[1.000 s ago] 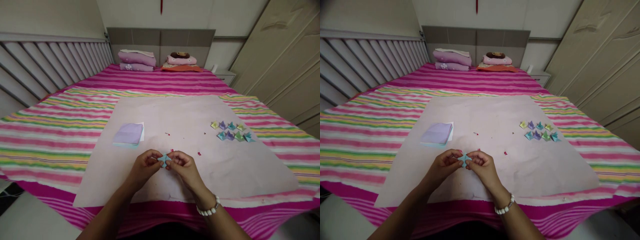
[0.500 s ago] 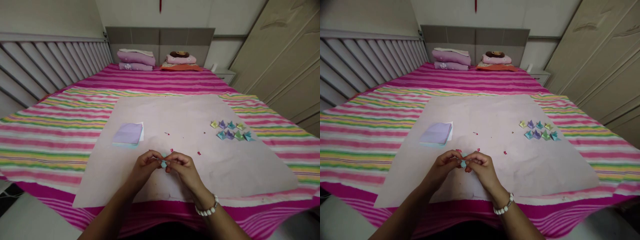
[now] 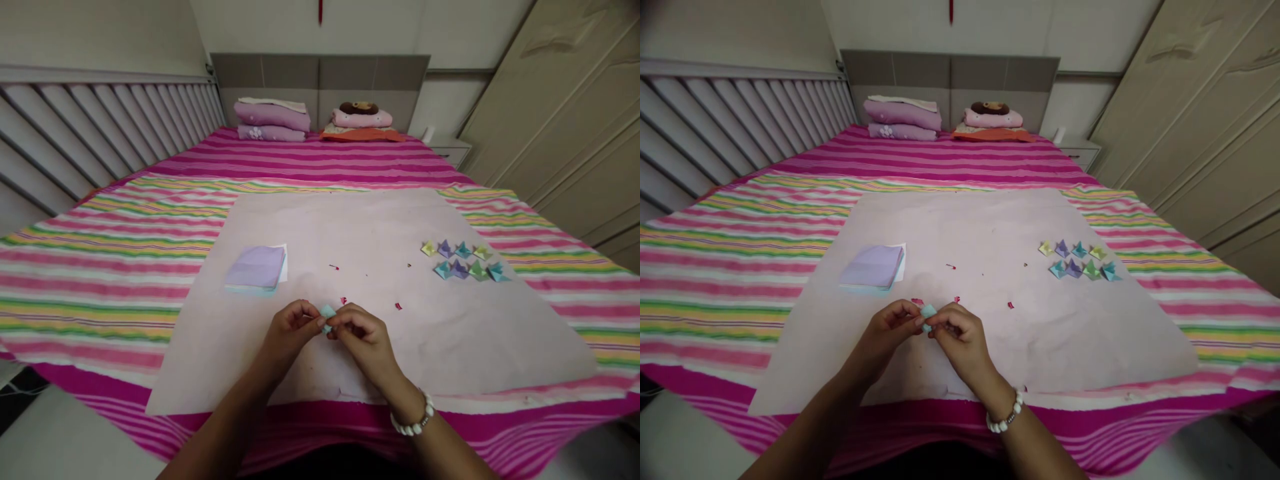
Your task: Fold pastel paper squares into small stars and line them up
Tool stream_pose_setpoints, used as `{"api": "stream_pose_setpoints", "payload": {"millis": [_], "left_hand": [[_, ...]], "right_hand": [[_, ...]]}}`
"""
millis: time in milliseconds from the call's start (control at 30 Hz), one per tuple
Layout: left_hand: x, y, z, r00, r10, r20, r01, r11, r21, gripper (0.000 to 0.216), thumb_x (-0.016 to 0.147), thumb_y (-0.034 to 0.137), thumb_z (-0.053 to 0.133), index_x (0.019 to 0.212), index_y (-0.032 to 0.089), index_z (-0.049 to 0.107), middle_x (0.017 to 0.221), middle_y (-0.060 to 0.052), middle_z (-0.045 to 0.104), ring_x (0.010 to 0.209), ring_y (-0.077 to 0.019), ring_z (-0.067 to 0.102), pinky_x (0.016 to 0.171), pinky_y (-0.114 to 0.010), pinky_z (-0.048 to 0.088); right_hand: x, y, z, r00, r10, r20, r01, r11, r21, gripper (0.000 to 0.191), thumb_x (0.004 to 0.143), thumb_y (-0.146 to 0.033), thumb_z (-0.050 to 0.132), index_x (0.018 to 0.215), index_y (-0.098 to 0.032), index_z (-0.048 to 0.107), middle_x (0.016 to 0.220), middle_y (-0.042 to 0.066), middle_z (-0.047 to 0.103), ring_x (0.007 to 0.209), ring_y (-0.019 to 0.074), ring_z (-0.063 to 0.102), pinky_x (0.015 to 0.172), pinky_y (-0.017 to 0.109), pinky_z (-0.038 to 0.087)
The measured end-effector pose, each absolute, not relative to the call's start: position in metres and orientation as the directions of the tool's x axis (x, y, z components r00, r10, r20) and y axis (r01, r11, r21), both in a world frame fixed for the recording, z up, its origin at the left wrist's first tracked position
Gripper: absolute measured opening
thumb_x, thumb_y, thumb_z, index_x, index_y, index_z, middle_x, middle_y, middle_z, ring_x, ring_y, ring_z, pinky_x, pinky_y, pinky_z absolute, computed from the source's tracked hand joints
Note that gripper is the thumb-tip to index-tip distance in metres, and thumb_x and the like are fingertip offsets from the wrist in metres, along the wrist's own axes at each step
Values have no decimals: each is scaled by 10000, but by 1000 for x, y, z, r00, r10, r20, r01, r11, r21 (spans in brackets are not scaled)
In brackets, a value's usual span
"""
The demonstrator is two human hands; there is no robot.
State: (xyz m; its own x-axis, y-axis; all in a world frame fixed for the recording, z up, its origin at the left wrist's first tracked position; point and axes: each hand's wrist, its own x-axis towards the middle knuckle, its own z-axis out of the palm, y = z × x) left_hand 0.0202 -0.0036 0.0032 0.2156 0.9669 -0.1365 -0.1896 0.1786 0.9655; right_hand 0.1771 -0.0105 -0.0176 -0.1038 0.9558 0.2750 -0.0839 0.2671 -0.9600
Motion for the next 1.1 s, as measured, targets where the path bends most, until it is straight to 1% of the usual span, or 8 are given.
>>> {"api": "stream_pose_setpoints", "payload": {"millis": [133, 300, 400, 567, 633, 767, 933, 1100], "left_hand": [[18, -3, 1, 220, 965, -146, -192, 190, 963, 209, 695, 283, 748, 733, 168, 578, 711, 18, 654, 672, -119, 611, 663, -253, 460], [17, -2, -6, 180, 976, -123, -189, 157, 969, 217, 684, 262, 755, 758, 171, 573, 715, 12, 653, 687, -126, 621, 666, -255, 472], [19, -2, -5, 150, 984, -95, -184, 122, 975, 251, 658, 265, 769, 788, 173, 575, 728, 8, 645, 680, -127, 622, 650, -252, 475], [20, -2, 1, 101, 981, -165, -176, 181, 968, 465, 595, 274, 807, 1005, 183, 607, 773, 0, 671, 717, -151, 644, 705, -294, 500], [19, -2, 2, 113, 972, -205, -153, 221, 963, 404, 606, 293, 803, 959, 168, 650, 774, -16, 687, 735, -159, 644, 723, -302, 495], [17, -3, 1, 192, 959, -208, -54, 222, 973, 196, 693, 334, 741, 747, 149, 704, 715, -26, 685, 716, -152, 615, 709, -286, 467], [16, -3, -2, 163, 976, -146, -28, 152, 988, 185, 703, 331, 728, 657, 157, 685, 636, -2, 638, 655, -133, 563, 654, -264, 425], [19, -2, -6, 150, 985, -85, -61, 95, 994, 188, 734, 337, 701, 697, 154, 679, 668, -1, 628, 683, -133, 552, 673, -261, 420]], "right_hand": [[177, -14, -15, -139, 961, 238, -63, 231, -971, 94, 823, -291, 636, 817, -209, 684, 791, 46, 638, 692, 168, 621, 634, 306, 503], [175, -14, -11, -90, 995, 46, -236, 24, -971, 298, 705, -388, 769, 830, -217, 559, 715, -5, 618, 630, 145, 610, 596, 277, 499], [174, -10, -12, -138, 990, -31, -241, -64, -968, 326, 648, -404, 809, 806, -194, 616, 686, 1, 646, 604, 139, 610, 583, 271, 500], [177, -5, -15, -154, 985, -74, -243, -111, -964, 260, 628, -375, 825, 730, -174, 695, 600, -3, 667, 550, 127, 600, 556, 256, 488], [177, -5, -15, -144, 987, -76, -257, -111, -960, 239, 628, -359, 828, 724, -177, 706, 600, -1, 677, 543, 122, 600, 549, 248, 483], [177, -5, -15, -139, 988, -73, -253, -107, -962, 220, 627, -341, 830, 710, -175, 714, 614, 10, 700, 538, 117, 601, 548, 242, 481], [176, -6, -15, -117, 990, -83, -255, -110, -961, 227, 609, -343, 839, 669, -176, 697, 606, 11, 701, 512, 117, 588, 525, 245, 475], [173, -4, -14, -86, 994, -72, -268, -92, -959, 217, 618, -333, 834, 634, -177, 685, 566, -4, 679, 494, 106, 565, 515, 231, 453]]}}
